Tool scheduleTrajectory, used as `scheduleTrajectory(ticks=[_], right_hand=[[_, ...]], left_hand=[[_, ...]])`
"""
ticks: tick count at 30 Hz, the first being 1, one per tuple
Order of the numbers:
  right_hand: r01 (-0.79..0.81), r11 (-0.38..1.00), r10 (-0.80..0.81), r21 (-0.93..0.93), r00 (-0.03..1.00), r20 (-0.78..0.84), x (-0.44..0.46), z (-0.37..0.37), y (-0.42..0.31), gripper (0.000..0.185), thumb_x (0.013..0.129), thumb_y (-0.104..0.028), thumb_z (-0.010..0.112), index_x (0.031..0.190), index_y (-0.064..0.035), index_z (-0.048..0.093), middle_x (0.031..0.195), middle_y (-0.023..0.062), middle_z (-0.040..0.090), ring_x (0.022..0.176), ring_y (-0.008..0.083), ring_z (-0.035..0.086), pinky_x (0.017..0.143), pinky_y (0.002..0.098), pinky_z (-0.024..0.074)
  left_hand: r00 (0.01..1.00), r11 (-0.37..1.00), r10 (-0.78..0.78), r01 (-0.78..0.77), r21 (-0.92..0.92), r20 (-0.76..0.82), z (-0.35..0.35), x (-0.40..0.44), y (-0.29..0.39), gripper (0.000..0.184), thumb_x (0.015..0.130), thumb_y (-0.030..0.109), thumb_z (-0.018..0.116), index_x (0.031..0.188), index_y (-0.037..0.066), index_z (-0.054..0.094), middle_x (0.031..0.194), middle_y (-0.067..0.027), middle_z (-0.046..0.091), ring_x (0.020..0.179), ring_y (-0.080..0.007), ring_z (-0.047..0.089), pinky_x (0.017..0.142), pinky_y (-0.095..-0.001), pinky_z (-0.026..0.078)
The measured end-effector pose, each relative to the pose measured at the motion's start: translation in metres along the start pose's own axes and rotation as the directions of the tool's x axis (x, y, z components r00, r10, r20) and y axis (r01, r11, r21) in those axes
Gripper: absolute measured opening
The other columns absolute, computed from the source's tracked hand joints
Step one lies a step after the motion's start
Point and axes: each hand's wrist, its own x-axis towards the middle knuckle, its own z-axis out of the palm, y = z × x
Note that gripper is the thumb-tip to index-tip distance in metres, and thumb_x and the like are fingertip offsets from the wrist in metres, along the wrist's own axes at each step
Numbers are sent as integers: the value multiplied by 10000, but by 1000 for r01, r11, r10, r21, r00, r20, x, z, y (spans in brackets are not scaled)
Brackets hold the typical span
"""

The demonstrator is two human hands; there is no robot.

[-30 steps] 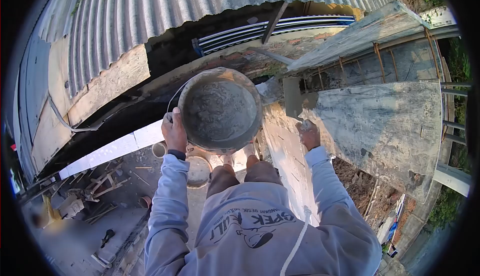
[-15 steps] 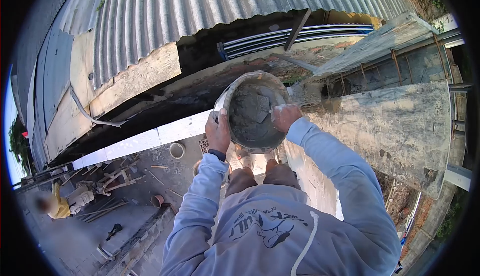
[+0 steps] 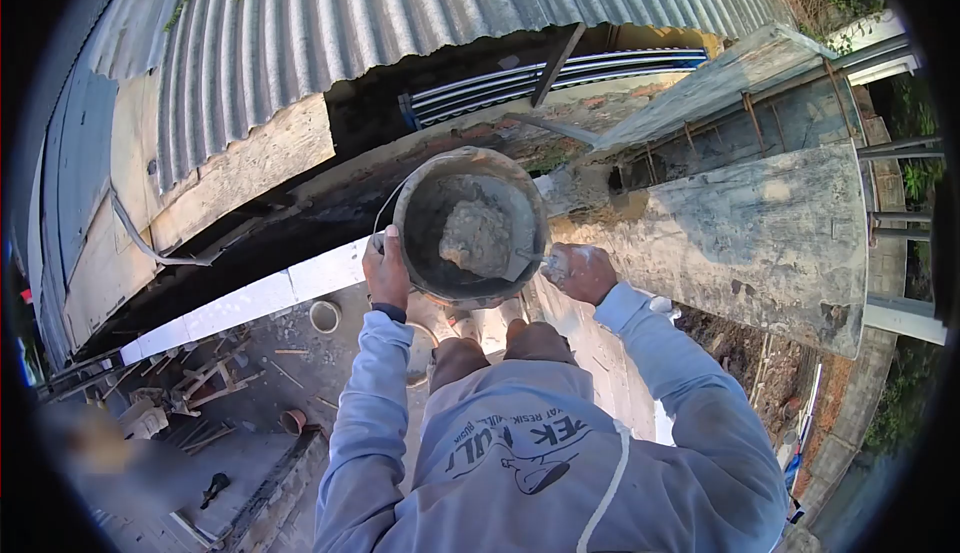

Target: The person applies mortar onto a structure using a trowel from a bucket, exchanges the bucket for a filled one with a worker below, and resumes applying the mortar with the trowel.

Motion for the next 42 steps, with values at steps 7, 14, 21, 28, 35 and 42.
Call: scheduleTrajectory(ticks=[7,14,21,28,35,42], right_hand=[[-432,808,340,401,898,280,-31,-28,74,377,790,-423,650,869,-58,598,747,93,632,721,271,612,628,393,487],[-444,-265,537,856,669,514,-13,48,182,167,822,-260,619,821,-99,576,602,22,522,445,153,478,383,300,396],[-332,-135,635,933,694,339,-25,48,131,201,836,-292,615,793,-107,552,589,11,510,412,149,476,372,295,390],[-220,973,228,67,960,-164,-33,-33,48,238,798,-299,621,834,-71,564,670,111,607,592,288,606,539,411,486],[37,934,-28,-355,999,31,72,-32,18,249,860,-235,450,839,-45,609,755,152,638,707,318,637,650,436,502],[140,976,-134,-169,990,46,95,36,-29,237,818,-249,508,884,-51,622,831,156,651,768,310,625,753,435,462]], left_hand=[[998,996,-56,56,-68,16,3,2,11,360,944,358,527,700,97,488,662,49,461,616,-51,365,567,-230,337],[997,995,-78,78,-68,5,-4,8,-11,378,957,350,502,806,12,575,717,1,552,652,-82,452,598,-258,396],[999,997,-47,46,-54,-19,9,8,3,400,945,364,525,705,44,515,636,28,472,600,-66,373,549,-246,340],[999,999,40,-39,18,-23,24,-1,21,436,920,393,555,688,32,477,618,3,439,606,-98,367,557,-280,347],[995,994,70,-75,80,67,24,-10,22,422,926,361,544,691,20,465,595,-21,448,582,-125,377,544,-305,357],[982,993,111,-106,-43,151,23,-24,15,349,936,321,541,739,37,498,652,39,422,619,-73,342,547,-249,318]])
